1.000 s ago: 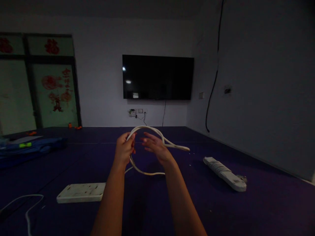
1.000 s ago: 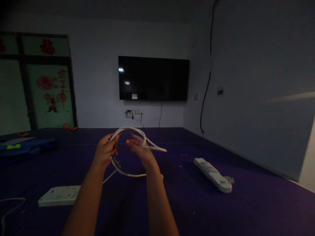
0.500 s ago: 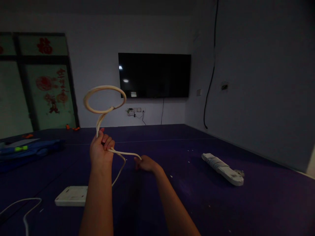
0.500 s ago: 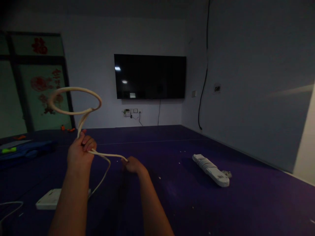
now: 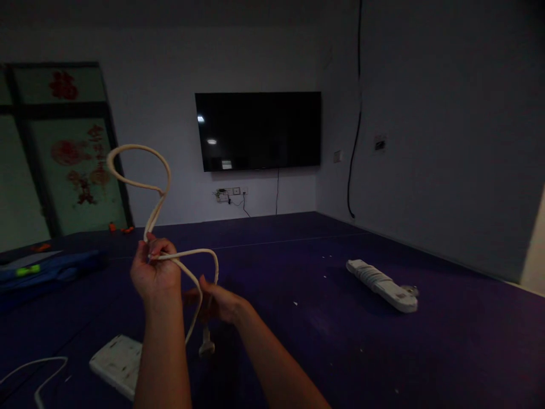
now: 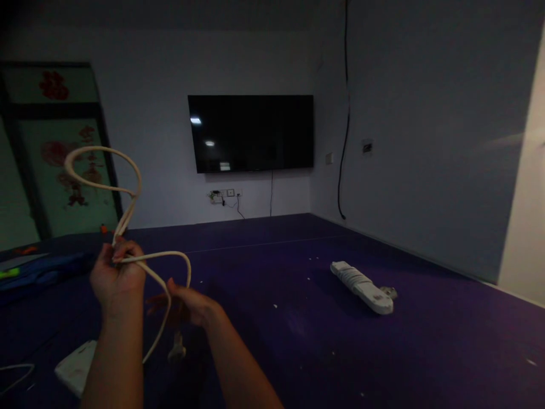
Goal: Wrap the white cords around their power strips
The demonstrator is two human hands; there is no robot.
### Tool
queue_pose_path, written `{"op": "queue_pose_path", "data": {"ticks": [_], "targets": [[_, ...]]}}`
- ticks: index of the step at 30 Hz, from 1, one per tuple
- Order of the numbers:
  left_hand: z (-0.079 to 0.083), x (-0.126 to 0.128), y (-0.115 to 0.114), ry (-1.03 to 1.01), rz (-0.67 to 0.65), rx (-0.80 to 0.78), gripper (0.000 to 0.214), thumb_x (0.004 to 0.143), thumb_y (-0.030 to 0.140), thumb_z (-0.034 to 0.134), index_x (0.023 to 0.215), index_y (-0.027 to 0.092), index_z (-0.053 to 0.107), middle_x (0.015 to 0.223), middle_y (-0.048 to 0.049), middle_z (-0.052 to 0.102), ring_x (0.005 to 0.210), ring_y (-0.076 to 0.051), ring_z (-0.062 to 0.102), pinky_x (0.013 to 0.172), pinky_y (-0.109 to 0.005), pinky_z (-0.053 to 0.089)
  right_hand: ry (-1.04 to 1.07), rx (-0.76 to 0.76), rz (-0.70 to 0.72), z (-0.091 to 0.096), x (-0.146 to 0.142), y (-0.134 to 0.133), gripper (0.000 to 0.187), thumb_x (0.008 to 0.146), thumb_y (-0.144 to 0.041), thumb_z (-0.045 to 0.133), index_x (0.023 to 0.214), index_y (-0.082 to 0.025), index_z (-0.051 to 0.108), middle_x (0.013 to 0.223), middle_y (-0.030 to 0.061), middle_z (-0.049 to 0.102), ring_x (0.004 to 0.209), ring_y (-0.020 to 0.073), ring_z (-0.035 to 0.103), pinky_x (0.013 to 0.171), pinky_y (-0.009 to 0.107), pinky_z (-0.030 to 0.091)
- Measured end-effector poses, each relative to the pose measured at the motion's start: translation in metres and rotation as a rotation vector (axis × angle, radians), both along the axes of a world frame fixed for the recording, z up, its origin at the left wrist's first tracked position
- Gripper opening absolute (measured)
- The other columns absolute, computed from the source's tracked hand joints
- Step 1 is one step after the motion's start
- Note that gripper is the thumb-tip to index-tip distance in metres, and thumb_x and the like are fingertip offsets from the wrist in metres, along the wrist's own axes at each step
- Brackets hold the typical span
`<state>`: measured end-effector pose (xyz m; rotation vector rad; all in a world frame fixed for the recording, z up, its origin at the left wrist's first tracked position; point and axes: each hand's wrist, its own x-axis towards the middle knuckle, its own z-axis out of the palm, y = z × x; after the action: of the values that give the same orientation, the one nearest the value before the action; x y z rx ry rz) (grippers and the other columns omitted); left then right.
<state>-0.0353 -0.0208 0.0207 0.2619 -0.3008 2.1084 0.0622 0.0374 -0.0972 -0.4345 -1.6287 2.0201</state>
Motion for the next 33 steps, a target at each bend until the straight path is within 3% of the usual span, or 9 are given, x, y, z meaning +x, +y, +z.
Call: {"op": "queue_pose_path", "data": {"ticks": [3, 5, 8, 14, 18, 23, 28, 33], "targets": [[-0.002, -0.005, -0.002, -0.011, 0.000, -0.001, 0.019, 0.091, 0.022, 0.020, 0.094, 0.015, 0.037, 0.056, 0.0070, 0.043, 0.029, -0.002, 0.032, 0.029, -0.008, 0.035, 0.049, 0.102, 0.041, -0.005, 0.001, -0.003, 0.052, 0.050, -0.061, 0.071, 0.069, -0.013, 0.062, 0.068, 0.0037, 0.061, 0.054, 0.0098, 0.048, 0.046, 0.020, 0.033], [-0.003, -0.008, -0.004, -0.012, 0.004, -0.002, 0.023, 0.091, 0.023, 0.016, 0.092, 0.016, 0.038, 0.053, 0.0077, 0.040, 0.028, -0.002, 0.033, 0.029, -0.009, 0.035, 0.013, 0.164, -0.019, -0.004, -0.001, -0.005, 0.049, 0.049, -0.058, 0.072, 0.058, -0.013, 0.057, 0.061, 0.0027, 0.059, 0.053, 0.0097, 0.048, 0.046, 0.020, 0.032], [-0.003, -0.012, -0.006, -0.011, 0.010, -0.001, 0.028, 0.091, 0.025, 0.014, 0.089, 0.016, 0.040, 0.048, 0.0090, 0.034, 0.027, -0.003, 0.034, 0.030, -0.009, 0.035, -0.051, 0.233, -0.267, 0.006, -0.003, -0.005, 0.050, 0.064, -0.059, 0.061, 0.045, -0.016, 0.045, 0.046, -0.0019, 0.048, 0.046, 0.0080, 0.043, 0.046, 0.021, 0.030], [0.000, -0.007, -0.011, 0.063, -0.023, 0.031, 0.031, 0.091, 0.025, 0.015, 0.084, 0.017, 0.045, 0.043, 0.0092, 0.033, 0.031, -0.006, 0.038, 0.035, -0.013, 0.038, 0.022, 0.331, -0.703, 0.037, 0.016, 0.011, 0.039, 0.076, -0.043, 0.052, 0.047, -0.017, 0.047, 0.042, -0.0051, 0.041, 0.041, 0.0065, 0.035, 0.046, 0.020, 0.029], [0.007, 0.005, -0.017, 0.209, -0.003, 0.049, 0.029, 0.091, 0.023, 0.021, 0.080, 0.017, 0.048, 0.043, 0.0085, 0.040, 0.034, -0.006, 0.042, 0.045, -0.016, 0.043, 0.103, 0.347, -1.000, 0.054, 0.042, 0.016, 0.037, 0.075, -0.045, 0.046, 0.049, -0.020, 0.038, 0.042, -0.0069, 0.032, 0.039, 0.0067, 0.028, 0.040, 0.020, 0.023], [0.010, 0.000, -0.029, 0.235, 0.012, 0.093, 0.035, 0.093, 0.026, 0.018, 0.073, 0.018, 0.045, 0.042, 0.0096, 0.036, 0.032, -0.004, 0.039, 0.048, -0.015, 0.043, 0.153, 0.447, -1.258, 0.068, 0.087, 0.015, 0.041, 0.065, -0.047, 0.056, 0.045, -0.020, 0.034, 0.045, -0.0080, 0.022, 0.043, 0.0057, 0.018, 0.041, 0.021, 0.013], [0.007, -0.021, -0.044, 0.318, 0.028, 0.119, 0.037, 0.094, 0.027, 0.015, 0.066, 0.020, 0.038, 0.042, 0.0094, 0.014, 0.027, -0.004, 0.023, 0.033, -0.014, 0.029, -0.035, 0.704, -1.707, 0.068, 0.118, 0.016, 0.047, 0.067, -0.056, 0.056, 0.043, -0.019, 0.040, 0.042, -0.0068, 0.028, 0.043, 0.0075, 0.026, 0.044, 0.023, 0.019], [0.012, -0.025, -0.062, 0.364, 0.068, 0.122, 0.041, 0.094, 0.032, 0.011, 0.065, 0.020, 0.037, 0.045, 0.0091, 0.010, 0.029, -0.005, 0.014, 0.028, -0.017, 0.020, -0.415, 0.666, -2.187, 0.047, 0.136, 0.023, 0.050, 0.080, -0.056, 0.041, 0.049, -0.019, 0.052, 0.046, 0.0012, 0.048, 0.044, 0.0124, 0.039, 0.046, 0.026, 0.020]]}}
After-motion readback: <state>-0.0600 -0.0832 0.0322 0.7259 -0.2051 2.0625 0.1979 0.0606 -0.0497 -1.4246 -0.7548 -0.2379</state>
